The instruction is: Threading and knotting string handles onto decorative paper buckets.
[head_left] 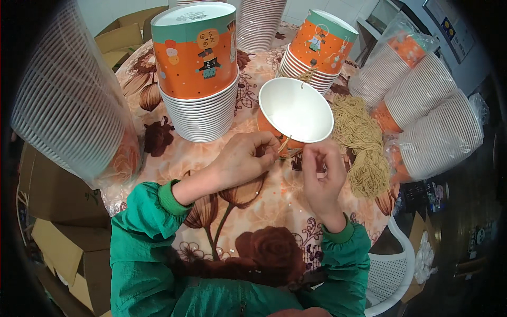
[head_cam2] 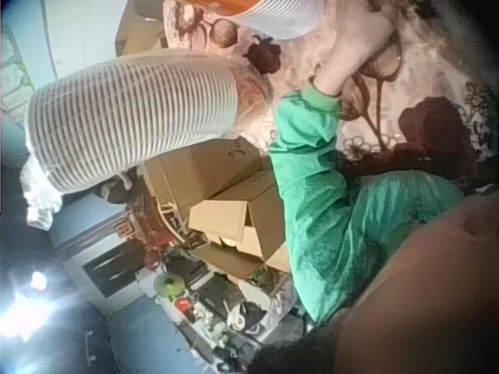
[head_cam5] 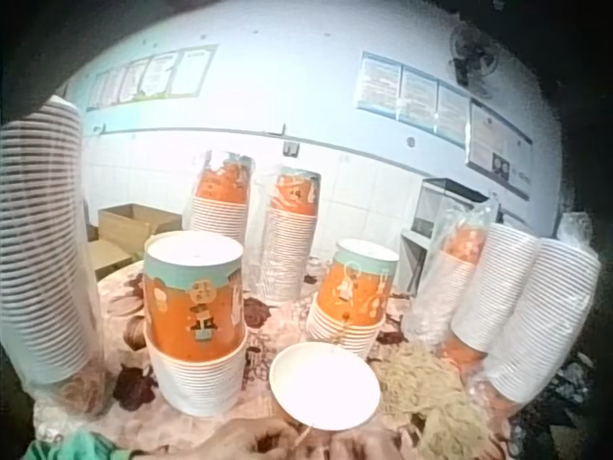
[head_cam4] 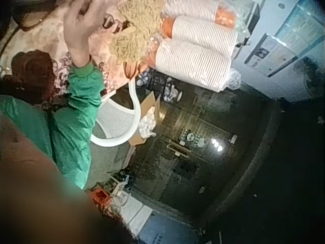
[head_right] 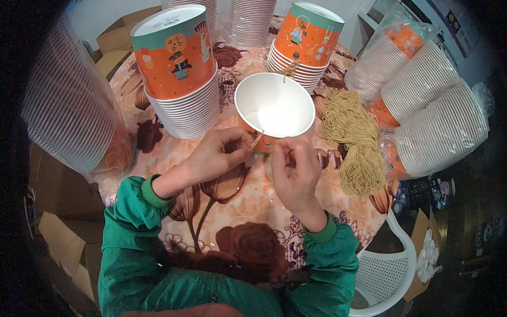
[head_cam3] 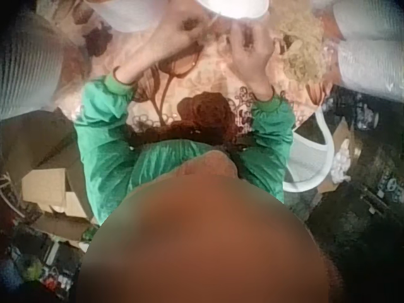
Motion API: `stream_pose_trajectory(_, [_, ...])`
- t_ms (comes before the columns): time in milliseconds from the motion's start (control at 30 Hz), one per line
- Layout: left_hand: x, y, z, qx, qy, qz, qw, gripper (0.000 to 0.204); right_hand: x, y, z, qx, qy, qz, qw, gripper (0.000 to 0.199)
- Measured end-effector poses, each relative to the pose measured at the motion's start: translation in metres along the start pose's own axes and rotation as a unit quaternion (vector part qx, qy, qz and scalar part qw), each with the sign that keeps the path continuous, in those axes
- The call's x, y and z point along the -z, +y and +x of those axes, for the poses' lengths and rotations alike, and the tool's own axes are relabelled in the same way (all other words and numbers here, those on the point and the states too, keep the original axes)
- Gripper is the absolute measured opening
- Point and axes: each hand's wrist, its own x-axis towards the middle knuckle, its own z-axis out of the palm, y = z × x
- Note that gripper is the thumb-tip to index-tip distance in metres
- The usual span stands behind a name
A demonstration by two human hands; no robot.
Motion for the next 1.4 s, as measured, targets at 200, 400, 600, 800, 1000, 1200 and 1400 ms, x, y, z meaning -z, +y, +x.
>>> stream_pose_trajectory(200, [-0.008, 0.004, -0.009, -0.019, 0.035, 0.067, 0.997, 0.017, -0.018, 0.007, -0.019, -0.265, -0.075, 0.248, 0.929, 0.012])
stream_pose_trajectory(400, [-0.011, 0.012, -0.018, 0.000, 0.016, 0.090, 0.996, 0.013, -0.021, 0.000, -0.011, -0.359, -0.074, 0.392, 0.843, 0.013])
stream_pose_trajectory(600, [-0.015, 0.007, -0.017, -0.103, 0.057, 0.151, 0.981, 0.008, -0.021, -0.005, -0.007, -0.437, -0.041, 0.448, 0.779, 0.011])
stream_pose_trajectory(800, [-0.017, 0.007, -0.017, -0.131, 0.074, 0.156, 0.976, 0.007, -0.022, -0.013, -0.003, -0.476, -0.029, 0.490, 0.730, 0.012])
stream_pose_trajectory(1000, [-0.018, 0.017, -0.021, -0.190, 0.068, 0.189, 0.961, 0.007, -0.024, -0.017, -0.001, -0.489, 0.000, 0.506, 0.711, 0.009])
stream_pose_trajectory(1200, [-0.022, 0.015, -0.023, -0.193, 0.067, 0.168, 0.964, 0.009, -0.022, -0.015, -0.001, -0.492, -0.002, 0.512, 0.704, 0.007])
stream_pose_trajectory(1400, [-0.023, 0.014, -0.022, -0.195, 0.065, 0.178, 0.962, 0.010, -0.020, -0.007, -0.001, -0.493, -0.005, 0.521, 0.696, 0.007])
